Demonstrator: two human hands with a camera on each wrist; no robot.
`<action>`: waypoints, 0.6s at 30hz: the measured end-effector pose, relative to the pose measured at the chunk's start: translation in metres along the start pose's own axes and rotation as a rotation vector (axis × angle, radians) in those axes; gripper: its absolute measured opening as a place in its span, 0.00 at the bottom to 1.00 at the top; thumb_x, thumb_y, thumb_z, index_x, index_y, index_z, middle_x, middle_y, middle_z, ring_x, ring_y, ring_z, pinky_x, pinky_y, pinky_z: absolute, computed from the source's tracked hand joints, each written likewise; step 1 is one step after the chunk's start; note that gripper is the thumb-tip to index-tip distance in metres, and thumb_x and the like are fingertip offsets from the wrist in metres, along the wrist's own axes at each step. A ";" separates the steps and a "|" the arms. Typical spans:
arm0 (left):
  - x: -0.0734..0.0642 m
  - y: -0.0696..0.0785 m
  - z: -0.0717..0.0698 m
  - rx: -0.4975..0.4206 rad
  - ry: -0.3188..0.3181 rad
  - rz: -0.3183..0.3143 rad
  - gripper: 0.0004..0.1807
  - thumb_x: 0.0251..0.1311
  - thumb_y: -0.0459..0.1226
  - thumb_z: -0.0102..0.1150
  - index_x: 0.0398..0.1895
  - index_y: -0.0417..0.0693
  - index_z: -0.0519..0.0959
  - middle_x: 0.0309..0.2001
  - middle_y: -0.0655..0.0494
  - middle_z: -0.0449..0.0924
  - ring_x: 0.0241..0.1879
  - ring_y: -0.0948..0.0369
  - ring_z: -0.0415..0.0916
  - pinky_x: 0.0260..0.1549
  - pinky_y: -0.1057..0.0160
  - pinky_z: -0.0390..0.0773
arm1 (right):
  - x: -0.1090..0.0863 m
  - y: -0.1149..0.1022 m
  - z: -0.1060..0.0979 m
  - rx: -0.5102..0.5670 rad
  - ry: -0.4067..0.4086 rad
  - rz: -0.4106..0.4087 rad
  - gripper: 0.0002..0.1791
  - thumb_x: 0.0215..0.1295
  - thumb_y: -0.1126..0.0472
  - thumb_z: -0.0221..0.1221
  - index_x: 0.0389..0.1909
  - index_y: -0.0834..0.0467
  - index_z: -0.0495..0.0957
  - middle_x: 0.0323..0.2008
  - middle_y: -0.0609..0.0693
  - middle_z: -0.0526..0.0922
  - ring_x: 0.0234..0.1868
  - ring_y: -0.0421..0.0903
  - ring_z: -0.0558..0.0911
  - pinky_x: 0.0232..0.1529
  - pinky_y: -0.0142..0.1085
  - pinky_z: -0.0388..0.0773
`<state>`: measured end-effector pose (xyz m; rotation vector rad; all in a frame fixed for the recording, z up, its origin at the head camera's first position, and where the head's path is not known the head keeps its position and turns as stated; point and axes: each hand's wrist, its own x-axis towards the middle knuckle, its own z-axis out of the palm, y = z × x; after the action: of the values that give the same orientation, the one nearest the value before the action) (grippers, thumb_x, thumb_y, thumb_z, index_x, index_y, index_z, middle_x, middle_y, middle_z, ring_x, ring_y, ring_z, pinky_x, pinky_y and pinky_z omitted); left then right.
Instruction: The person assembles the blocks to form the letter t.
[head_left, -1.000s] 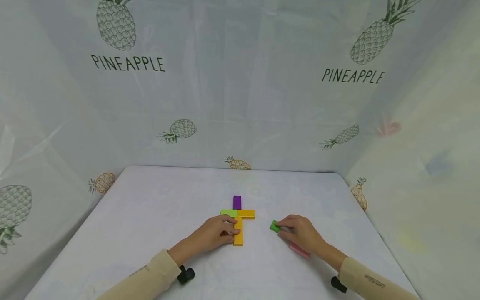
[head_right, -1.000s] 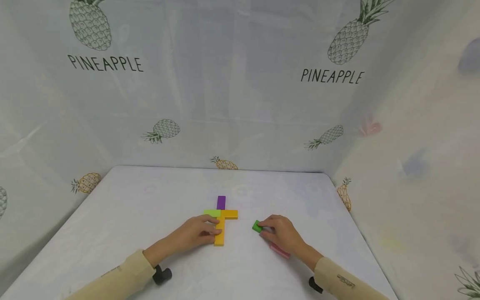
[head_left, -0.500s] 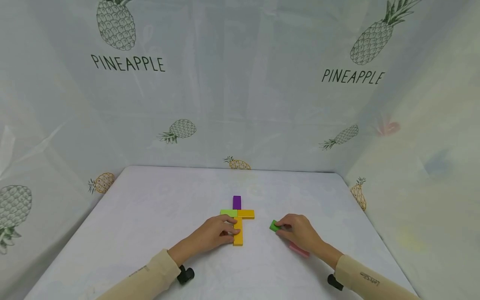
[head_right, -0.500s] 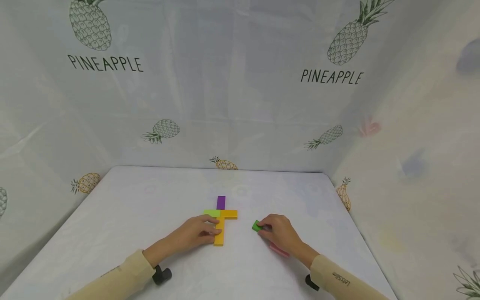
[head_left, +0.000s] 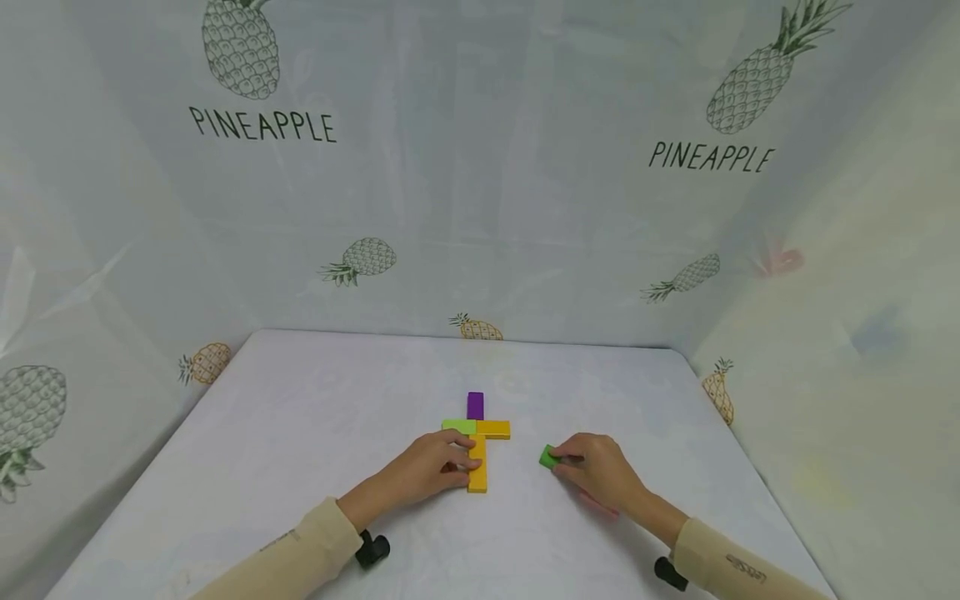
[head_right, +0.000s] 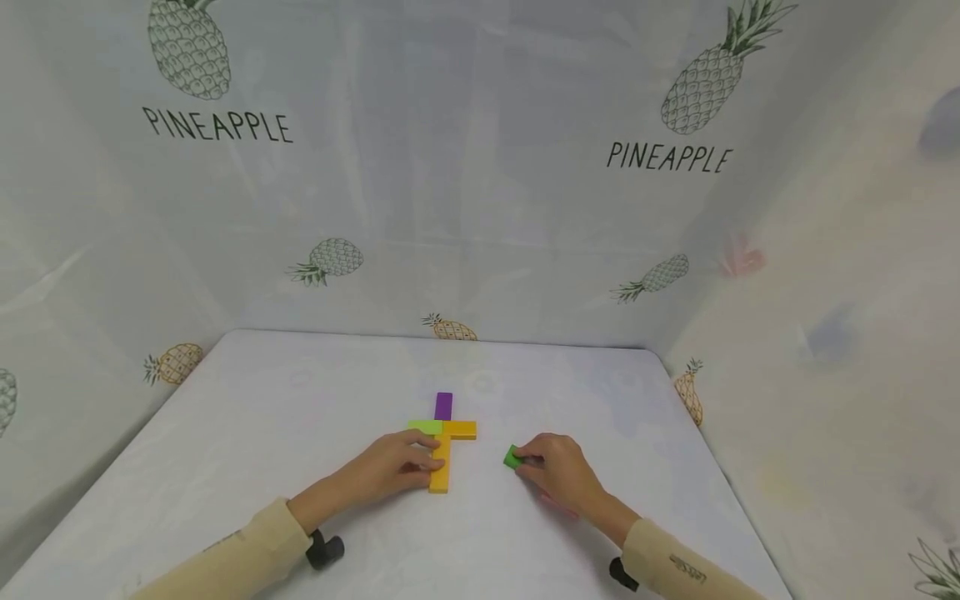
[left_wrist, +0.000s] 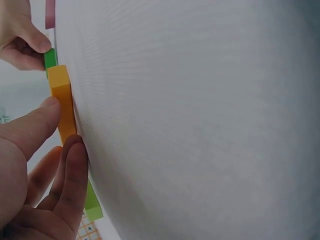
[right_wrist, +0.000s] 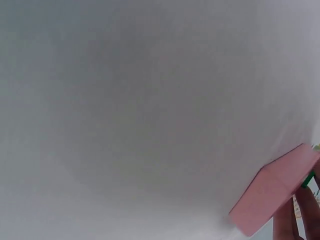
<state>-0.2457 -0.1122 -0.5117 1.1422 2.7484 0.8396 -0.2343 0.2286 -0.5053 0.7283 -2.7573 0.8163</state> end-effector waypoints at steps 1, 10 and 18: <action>0.000 0.000 0.000 0.001 0.000 0.000 0.18 0.68 0.41 0.71 0.60 0.53 0.87 0.66 0.56 0.81 0.66 0.58 0.77 0.66 0.52 0.78 | -0.001 -0.002 0.000 0.006 -0.001 0.001 0.13 0.58 0.65 0.78 0.44 0.55 0.92 0.40 0.43 0.91 0.42 0.41 0.89 0.44 0.35 0.87; 0.001 0.003 -0.001 0.013 -0.003 0.002 0.18 0.69 0.41 0.71 0.61 0.52 0.87 0.66 0.55 0.81 0.66 0.57 0.77 0.67 0.51 0.77 | -0.008 -0.024 0.006 0.028 0.002 0.015 0.13 0.56 0.66 0.78 0.43 0.56 0.93 0.38 0.43 0.91 0.38 0.37 0.87 0.41 0.33 0.86; 0.000 0.004 -0.002 0.014 0.008 0.020 0.18 0.68 0.40 0.71 0.60 0.51 0.88 0.65 0.53 0.82 0.65 0.55 0.78 0.65 0.48 0.78 | -0.015 -0.037 0.013 0.062 0.020 -0.004 0.13 0.55 0.68 0.79 0.42 0.57 0.93 0.36 0.44 0.91 0.36 0.37 0.86 0.39 0.31 0.86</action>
<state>-0.2433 -0.1105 -0.5078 1.1730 2.7587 0.8301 -0.2032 0.2004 -0.5031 0.7323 -2.7231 0.9075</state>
